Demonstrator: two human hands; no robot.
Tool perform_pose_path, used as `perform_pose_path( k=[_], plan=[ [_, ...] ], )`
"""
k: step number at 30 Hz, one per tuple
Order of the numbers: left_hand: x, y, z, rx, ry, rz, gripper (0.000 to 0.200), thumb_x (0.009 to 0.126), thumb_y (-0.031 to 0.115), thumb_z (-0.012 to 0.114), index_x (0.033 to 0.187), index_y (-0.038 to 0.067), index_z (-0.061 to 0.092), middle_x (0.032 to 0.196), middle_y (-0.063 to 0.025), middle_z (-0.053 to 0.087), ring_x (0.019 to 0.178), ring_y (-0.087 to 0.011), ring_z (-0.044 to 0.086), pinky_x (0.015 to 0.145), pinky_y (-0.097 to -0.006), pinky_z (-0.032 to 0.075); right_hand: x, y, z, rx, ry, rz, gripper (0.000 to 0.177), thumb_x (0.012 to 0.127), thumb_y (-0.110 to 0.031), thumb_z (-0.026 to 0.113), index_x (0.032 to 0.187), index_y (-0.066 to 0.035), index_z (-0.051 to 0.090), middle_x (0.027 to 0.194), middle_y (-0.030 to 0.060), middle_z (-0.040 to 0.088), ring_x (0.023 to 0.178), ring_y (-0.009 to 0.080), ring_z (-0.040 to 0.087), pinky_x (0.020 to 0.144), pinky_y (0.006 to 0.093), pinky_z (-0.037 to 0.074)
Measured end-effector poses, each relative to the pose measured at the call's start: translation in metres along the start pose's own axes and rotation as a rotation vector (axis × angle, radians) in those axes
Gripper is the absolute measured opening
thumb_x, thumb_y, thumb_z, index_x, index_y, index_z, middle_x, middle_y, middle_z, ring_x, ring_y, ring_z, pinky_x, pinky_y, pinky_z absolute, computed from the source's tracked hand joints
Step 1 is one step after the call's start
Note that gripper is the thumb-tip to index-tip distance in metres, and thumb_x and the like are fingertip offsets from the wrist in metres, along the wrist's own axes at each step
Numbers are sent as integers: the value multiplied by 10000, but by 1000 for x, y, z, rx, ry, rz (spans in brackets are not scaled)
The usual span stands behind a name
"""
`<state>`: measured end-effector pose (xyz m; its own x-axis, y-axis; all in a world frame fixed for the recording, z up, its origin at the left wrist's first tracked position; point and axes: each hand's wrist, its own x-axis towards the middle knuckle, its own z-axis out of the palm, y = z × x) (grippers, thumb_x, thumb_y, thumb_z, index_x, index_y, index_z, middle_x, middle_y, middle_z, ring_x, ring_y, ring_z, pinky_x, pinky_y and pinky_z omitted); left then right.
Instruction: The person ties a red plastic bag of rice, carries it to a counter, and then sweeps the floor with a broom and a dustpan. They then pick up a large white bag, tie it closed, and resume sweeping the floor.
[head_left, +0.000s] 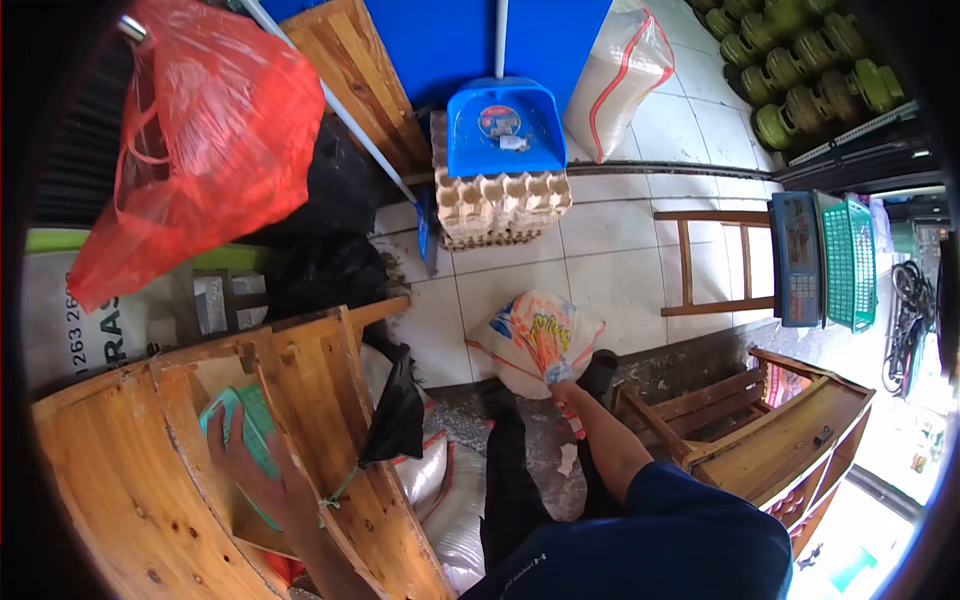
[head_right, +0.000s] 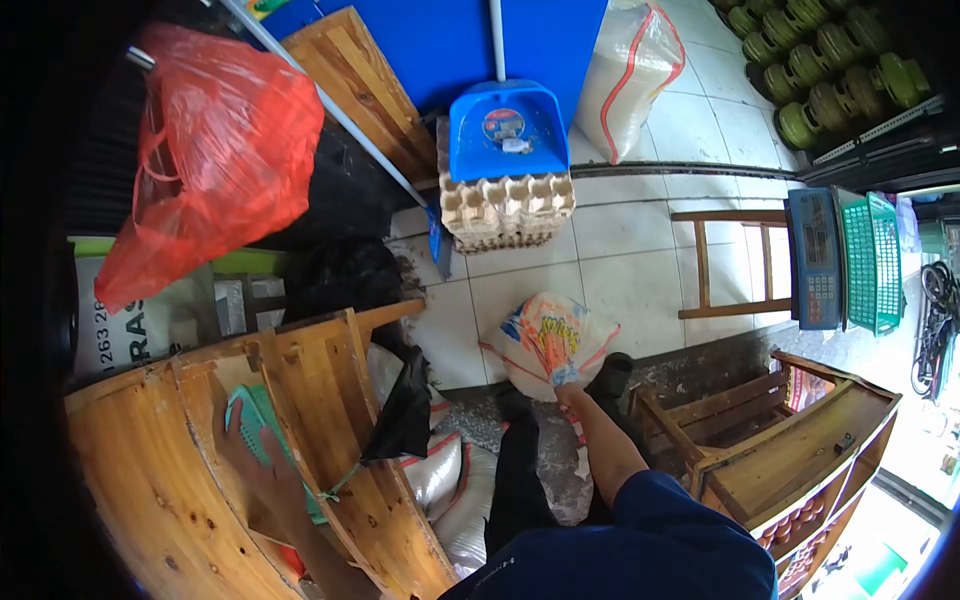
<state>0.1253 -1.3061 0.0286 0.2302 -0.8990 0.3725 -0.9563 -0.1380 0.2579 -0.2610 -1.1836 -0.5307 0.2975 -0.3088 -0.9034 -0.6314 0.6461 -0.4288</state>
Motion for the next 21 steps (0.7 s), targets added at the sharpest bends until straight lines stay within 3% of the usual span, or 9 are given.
perform_pose_path(
  k=[1,3,4,6,10,13,16,21],
  plan=[
    [13,-9,10,107,-127,-4,418,857,261,478,1174,-10,455,1282,-220,351,1218,-379,295,1004,-482,230,14,16,-2,48,-91,-45,192,811,-165,449,683,-36,510,573,82,503,436,223,458,419,415,410],
    [29,-35,45,155,-175,44,442,837,254,505,1199,9,440,1305,-216,315,1237,-376,263,1013,-481,211,-33,-43,-9,359,-54,362,241,846,-185,423,693,-21,510,582,94,513,420,244,456,422,414,419],
    [36,-42,64,203,-221,85,473,818,246,531,1224,28,425,1329,-212,279,1256,-374,232,1021,-479,193,-48,-66,-16,359,-43,351,241,846,-185,423,693,-21,510,582,94,513,420,244,456,422,414,419],
    [48,-43,90,193,-170,61,463,794,229,555,1198,32,443,1309,-203,313,1251,-380,243,1020,-482,196,-68,-82,-24,691,-112,663,238,843,-188,437,694,-20,515,581,95,511,418,238,461,414,410,418],
    [62,-56,108,205,-140,41,390,738,172,599,1087,40,487,1238,-183,407,1229,-395,279,1014,-492,211,-4,-13,-2,895,-248,527,221,824,-162,467,643,-47,523,586,93,527,483,239,542,464,425,456],
    [66,-54,106,201,-146,20,312,739,143,589,1017,41,493,1193,-177,446,1214,-399,299,1005,-494,231,0,-9,-7,251,-44,269,158,760,-118,508,658,-37,597,660,127,595,631,261,622,554,429,491],
    [69,-61,107,233,-164,45,284,750,129,574,1009,45,495,1194,-171,442,1213,-398,299,1003,-499,236,-50,-98,-65,-286,-113,202,144,744,-111,512,675,-33,610,679,135,604,655,267,626,570,424,494],
    [70,-64,107,274,-162,16,279,765,138,563,1022,60,487,1205,-164,426,1219,-388,293,1013,-498,224,-95,-126,-139,-933,-288,16,136,719,-100,520,703,-26,633,712,148,620,695,278,633,597,416,498]
  ],
)
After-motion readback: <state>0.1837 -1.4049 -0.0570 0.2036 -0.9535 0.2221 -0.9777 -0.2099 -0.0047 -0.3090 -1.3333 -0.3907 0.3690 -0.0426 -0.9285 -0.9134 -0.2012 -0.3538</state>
